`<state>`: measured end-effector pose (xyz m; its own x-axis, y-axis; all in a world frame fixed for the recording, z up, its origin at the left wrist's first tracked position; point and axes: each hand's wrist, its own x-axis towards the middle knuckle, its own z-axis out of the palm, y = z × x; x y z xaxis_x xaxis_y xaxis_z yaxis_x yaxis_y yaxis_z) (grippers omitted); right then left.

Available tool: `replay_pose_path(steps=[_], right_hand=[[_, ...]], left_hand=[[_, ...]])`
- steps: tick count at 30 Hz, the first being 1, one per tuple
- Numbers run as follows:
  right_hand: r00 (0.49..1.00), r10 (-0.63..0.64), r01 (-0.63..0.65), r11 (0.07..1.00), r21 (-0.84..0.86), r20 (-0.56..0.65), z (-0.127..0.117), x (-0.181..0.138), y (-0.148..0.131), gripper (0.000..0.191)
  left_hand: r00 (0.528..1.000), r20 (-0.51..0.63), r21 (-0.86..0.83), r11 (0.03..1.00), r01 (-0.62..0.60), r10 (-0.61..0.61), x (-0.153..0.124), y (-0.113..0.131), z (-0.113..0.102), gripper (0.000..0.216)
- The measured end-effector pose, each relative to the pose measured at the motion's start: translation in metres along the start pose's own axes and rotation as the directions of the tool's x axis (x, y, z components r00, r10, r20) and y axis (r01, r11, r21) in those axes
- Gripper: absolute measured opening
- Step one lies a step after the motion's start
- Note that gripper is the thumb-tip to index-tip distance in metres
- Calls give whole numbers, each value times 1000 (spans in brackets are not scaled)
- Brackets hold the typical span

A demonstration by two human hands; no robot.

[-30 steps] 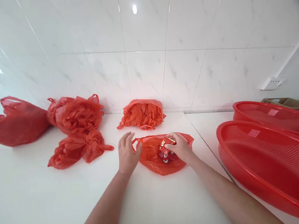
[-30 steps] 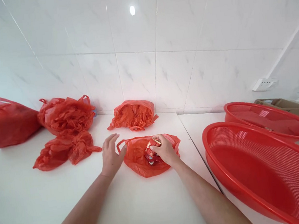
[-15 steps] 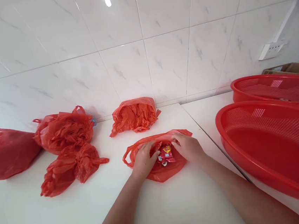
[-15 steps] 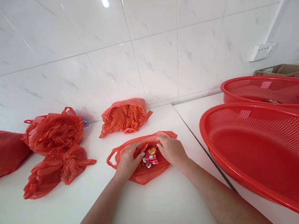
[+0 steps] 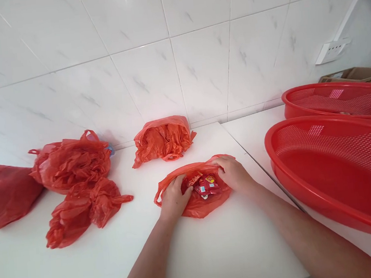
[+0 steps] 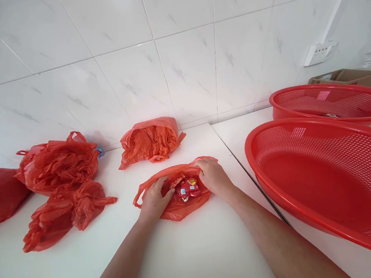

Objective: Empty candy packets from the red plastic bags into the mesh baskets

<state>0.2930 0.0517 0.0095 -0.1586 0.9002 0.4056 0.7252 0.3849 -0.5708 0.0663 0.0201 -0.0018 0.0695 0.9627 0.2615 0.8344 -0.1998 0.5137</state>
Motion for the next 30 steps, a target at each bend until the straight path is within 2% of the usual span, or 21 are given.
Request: replay_pose_path(steps=[5,8,11,14,17,20,24,27,30], right_hand=[[974,36,-12,994,106,-224,-9,0,-4,18],[934,108,-70,990,121,-341,-16,0,-3,17],[891,132,-120,991,55,-435,-18,1,3,18],[882,22,-69,994,-82,-471,-19,3,7,17],[867,-131,35,978,-204,-481,-18,1,-1,18],[862,-286,198,950,-240,-419,-13,-6,-21,19],[883,-450,428,889,-163,-136,5,-19,-44,20],[909,-411,416,899,-139,64,21,-25,-45,30],[943,-305,318,943,-96,130,31,-25,-35,40]], left_hand=[[999,-41,29,999,33,-31,0,1,0,44],[997,-66,46,998,45,-42,1,0,1,40],[997,-72,58,997,43,-39,0,-1,2,37],[995,-98,53,999,-4,9,-1,0,2,35],[981,-171,30,996,-82,86,-2,2,1,37],[947,-269,43,984,-173,178,-2,3,0,46],[881,-352,90,948,-305,317,-1,2,-1,46],[870,-348,101,936,-336,350,0,-1,-2,38],[851,-344,86,916,-393,397,-1,-2,-2,30]])
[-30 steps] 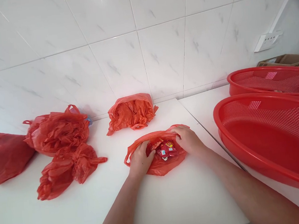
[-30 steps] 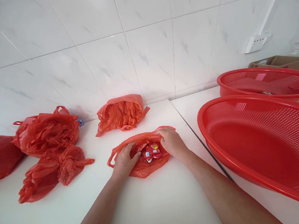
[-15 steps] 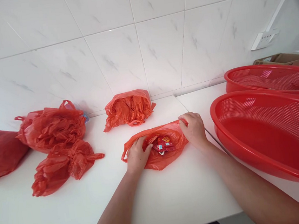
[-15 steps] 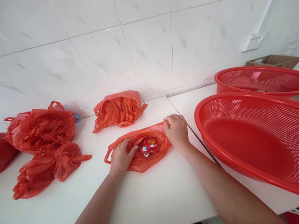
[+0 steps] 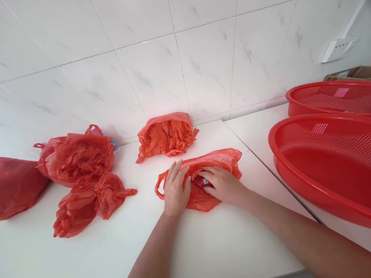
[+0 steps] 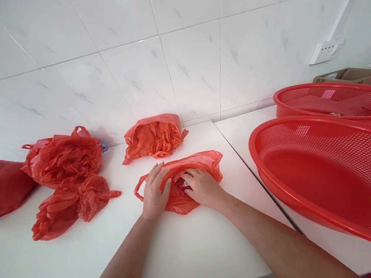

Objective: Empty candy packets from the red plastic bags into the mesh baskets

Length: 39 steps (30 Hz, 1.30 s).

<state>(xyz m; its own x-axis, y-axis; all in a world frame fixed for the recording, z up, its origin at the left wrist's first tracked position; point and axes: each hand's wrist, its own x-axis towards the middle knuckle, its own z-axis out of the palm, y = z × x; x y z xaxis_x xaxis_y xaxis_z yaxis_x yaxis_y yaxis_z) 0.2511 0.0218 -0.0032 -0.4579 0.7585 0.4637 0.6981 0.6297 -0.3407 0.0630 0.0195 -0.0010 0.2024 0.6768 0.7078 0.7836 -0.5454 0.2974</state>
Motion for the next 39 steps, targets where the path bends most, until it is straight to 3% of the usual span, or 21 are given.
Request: replay_pose_path(steps=[6,12,14,18,22,26,30,35,39], right_hand=[[984,137,-121,984,130,-117,-2,4,12,29],[920,221,-129,951,282,-324,-19,4,2,26],[907,284,-148,906,396,-311,-22,4,-2,24],[910,384,-204,741,639,-156,-20,4,-12,21],[943,332,-216,667,713,-24,-14,4,-16,24],[942,331,-221,733,643,-54,-12,4,-8,28],[950,307,-259,868,423,-48,-9,3,1,20],[974,218,-219,976,15,55,1,0,-5,29],[982,184,-178,975,-130,36,7,-1,-10,34]], left_hand=[[999,23,-66,997,-47,49,1,6,-3,23],[995,102,-80,997,-16,25,2,11,-4,30],[988,152,-110,993,34,-17,1,13,-5,43],[943,289,-260,934,243,-165,-1,17,-4,75],[876,370,-369,816,445,-310,-3,18,1,63],[861,251,-364,781,508,-443,0,12,0,57],[855,86,-342,791,507,-511,4,2,-7,57],[853,88,-310,800,514,-514,5,-3,-10,52],[866,84,-312,812,493,-494,4,-2,-9,50]])
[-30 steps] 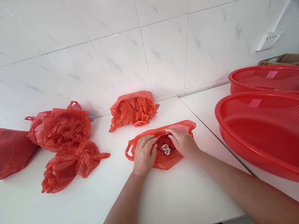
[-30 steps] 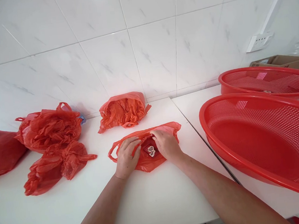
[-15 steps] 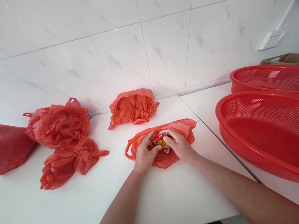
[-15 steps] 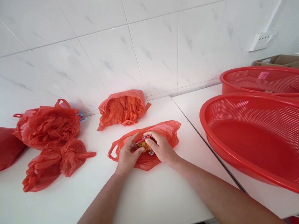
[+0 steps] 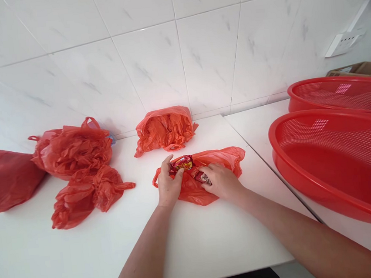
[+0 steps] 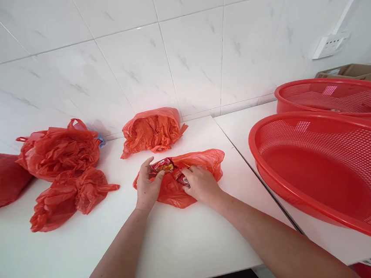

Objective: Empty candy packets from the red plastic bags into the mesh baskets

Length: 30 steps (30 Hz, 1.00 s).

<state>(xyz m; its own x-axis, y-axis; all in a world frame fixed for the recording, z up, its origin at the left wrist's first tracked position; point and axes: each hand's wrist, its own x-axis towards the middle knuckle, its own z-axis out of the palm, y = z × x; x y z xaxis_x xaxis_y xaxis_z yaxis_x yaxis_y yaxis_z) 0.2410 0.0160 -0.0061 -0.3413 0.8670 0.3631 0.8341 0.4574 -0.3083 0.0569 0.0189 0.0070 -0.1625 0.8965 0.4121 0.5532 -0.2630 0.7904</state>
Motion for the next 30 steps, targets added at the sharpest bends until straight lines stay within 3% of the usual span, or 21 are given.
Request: replay_pose_path(steps=[6,12,22,27,30], right_hand=[[996,-25,28,999,33,-87,-3,2,5,35],[985,-69,80,994,68,-160,-10,4,5,41],[962,-95,104,994,19,-257,1,10,11,48],[979,-144,138,989,-54,-146,-2,28,-11,27],[987,-121,104,982,-157,-105,-1,33,-19,27]], left_hand=[[998,-53,21,1000,14,-13,2,-7,0,42],[994,-103,34,999,41,-38,2,-9,0,50],[996,-93,32,999,-7,10,1,-8,2,47],[992,-122,20,1000,-12,14,1,-6,1,43],[994,-111,31,999,7,-4,2,-4,0,33]])
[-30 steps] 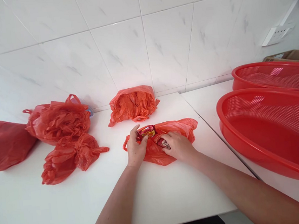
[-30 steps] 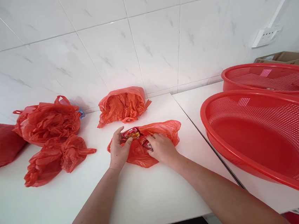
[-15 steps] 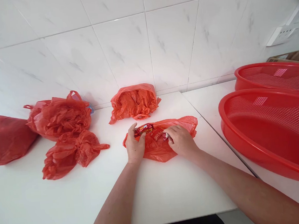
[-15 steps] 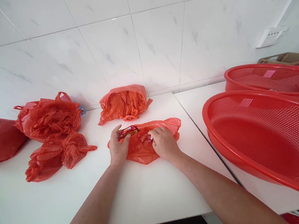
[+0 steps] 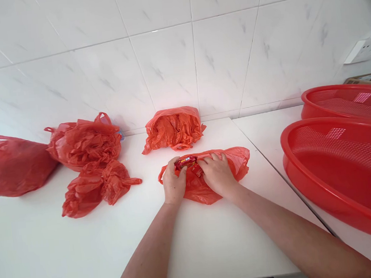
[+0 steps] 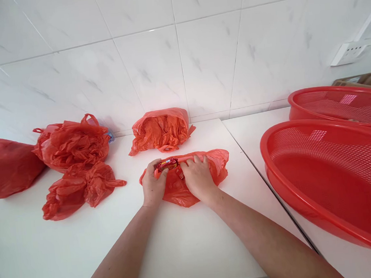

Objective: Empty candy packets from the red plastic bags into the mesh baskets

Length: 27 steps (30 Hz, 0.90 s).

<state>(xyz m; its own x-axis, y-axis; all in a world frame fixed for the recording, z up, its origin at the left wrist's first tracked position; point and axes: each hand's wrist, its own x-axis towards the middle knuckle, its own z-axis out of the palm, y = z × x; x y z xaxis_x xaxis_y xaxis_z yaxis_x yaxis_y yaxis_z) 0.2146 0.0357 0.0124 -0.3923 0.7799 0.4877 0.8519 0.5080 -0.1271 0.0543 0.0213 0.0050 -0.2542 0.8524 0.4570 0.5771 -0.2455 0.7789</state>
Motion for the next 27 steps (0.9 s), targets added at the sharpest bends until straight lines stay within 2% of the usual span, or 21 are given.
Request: replay_pose_path(steps=[7,14,18,22,26,27], right_hand=[[993,61,-54,996,-68,99,9,0,12,25],[989,90,-76,990,-116,119,15,-1,16,40],[992,100,-93,991,-92,80,15,-2,18,23],[993,119,-118,991,-62,10,11,0,19,25],[1000,16,-16,1000,4,17,11,-2,21,20],[1000,-18,18,1000,19,24,12,-3,21,25]], left_hand=[[998,-1,-16,998,63,-63,2,2,-2,28],[997,-20,-31,997,68,-69,2,-3,1,25],[996,-33,-42,996,77,-78,2,-5,3,24],[995,-54,-58,995,84,-87,2,-7,4,22],[995,-61,-67,995,80,-84,2,-8,4,22],[995,-60,-66,995,79,-82,2,-9,4,22]])
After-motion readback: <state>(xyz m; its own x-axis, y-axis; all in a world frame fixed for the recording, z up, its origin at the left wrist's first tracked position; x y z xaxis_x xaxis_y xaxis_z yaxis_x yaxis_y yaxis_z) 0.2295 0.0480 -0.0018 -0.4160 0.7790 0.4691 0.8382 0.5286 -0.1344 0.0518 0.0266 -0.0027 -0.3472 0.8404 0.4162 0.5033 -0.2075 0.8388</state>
